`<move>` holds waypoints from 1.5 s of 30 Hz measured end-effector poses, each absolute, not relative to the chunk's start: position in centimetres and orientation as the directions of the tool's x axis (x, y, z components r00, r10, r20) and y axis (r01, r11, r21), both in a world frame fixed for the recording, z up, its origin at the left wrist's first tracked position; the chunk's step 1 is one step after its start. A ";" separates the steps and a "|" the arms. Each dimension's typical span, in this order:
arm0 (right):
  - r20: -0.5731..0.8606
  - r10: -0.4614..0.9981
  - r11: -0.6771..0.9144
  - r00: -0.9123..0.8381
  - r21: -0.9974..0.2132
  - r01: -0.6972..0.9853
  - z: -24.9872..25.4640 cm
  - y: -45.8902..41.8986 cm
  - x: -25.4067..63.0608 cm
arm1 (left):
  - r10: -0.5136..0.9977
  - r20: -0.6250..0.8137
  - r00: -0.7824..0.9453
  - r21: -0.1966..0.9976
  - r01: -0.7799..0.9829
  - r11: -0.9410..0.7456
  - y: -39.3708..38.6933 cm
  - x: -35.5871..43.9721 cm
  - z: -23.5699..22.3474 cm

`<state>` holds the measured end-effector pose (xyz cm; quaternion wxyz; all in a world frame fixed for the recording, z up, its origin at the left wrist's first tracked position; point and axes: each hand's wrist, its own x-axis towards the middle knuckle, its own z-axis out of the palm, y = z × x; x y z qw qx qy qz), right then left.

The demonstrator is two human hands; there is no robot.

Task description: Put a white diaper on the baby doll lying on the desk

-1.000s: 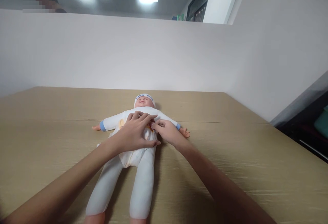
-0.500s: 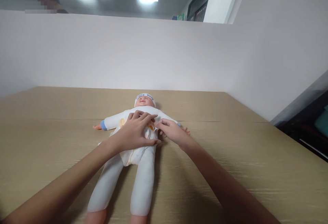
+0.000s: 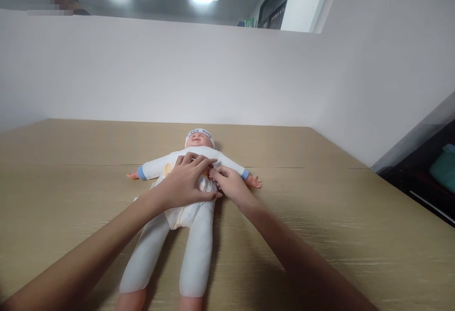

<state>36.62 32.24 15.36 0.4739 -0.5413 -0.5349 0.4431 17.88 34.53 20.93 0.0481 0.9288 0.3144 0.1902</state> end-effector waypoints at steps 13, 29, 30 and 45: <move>0.608 0.789 0.556 -0.093 -0.639 0.532 13.3 27.3 36.6 | 0.608 0.320 0.727 0.226 0.564 -0.794 34.4 17.8 20.8; 0.605 0.715 0.663 -0.349 -0.430 0.613 10.7 28.8 38.6 | 0.570 0.381 0.728 0.439 0.400 -0.805 34.6 15.0 20.9; 0.608 0.712 0.666 -0.352 -0.424 0.613 10.7 28.8 38.5 | 0.583 0.417 0.697 0.471 0.382 -0.795 34.5 14.1 20.7; 0.586 0.743 0.639 -0.325 -0.475 0.605 10.2 28.4 38.5 | 0.904 0.164 0.394 0.976 0.065 -0.206 35.9 5.4 13.4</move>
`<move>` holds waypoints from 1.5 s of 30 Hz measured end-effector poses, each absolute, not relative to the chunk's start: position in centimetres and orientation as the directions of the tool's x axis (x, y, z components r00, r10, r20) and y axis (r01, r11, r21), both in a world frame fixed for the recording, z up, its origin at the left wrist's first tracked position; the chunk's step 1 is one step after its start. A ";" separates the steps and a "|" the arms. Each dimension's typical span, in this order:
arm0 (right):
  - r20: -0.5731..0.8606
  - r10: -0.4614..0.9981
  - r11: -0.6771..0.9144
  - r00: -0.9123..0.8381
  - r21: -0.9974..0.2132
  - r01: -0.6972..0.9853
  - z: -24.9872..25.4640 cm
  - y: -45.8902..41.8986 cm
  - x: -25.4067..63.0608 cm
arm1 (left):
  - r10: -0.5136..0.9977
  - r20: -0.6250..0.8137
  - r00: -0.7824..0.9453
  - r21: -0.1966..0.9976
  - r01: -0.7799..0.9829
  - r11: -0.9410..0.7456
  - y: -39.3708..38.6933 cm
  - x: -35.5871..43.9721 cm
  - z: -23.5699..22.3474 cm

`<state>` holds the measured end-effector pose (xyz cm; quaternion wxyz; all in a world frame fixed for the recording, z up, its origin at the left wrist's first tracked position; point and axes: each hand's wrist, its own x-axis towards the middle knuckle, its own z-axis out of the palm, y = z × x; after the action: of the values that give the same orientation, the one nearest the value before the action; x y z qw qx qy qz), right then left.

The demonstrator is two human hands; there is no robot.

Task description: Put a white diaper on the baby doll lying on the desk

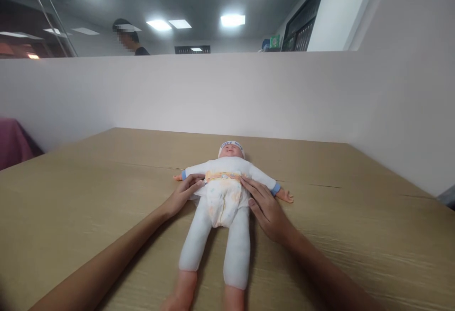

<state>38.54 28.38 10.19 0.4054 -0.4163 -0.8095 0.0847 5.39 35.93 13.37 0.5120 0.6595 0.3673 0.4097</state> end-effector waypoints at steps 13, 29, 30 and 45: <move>0.602 0.732 0.645 -0.319 -0.463 0.608 9.7 28.6 38.8 | 0.864 0.045 0.502 0.992 0.078 -0.098 36.5 5.2 13.7; 0.598 0.731 0.654 -0.328 -0.478 0.587 9.7 28.4 39.1 | 0.966 0.125 0.225 0.989 -0.106 -0.103 37.1 4.4 12.8; 0.601 0.728 0.657 -0.331 -0.472 0.588 9.6 28.4 39.1 | 0.967 0.133 0.216 0.989 -0.100 -0.114 37.2 4.3 12.7; 0.666 0.702 0.628 -0.252 -0.412 0.660 10.8 27.4 38.3 | 0.922 0.320 0.215 0.766 0.513 -0.386 36.2 2.1 14.1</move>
<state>38.27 27.39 10.78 0.4342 -0.4306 -0.7909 0.0238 2.13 36.21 14.06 0.2610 0.7345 0.4887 0.3918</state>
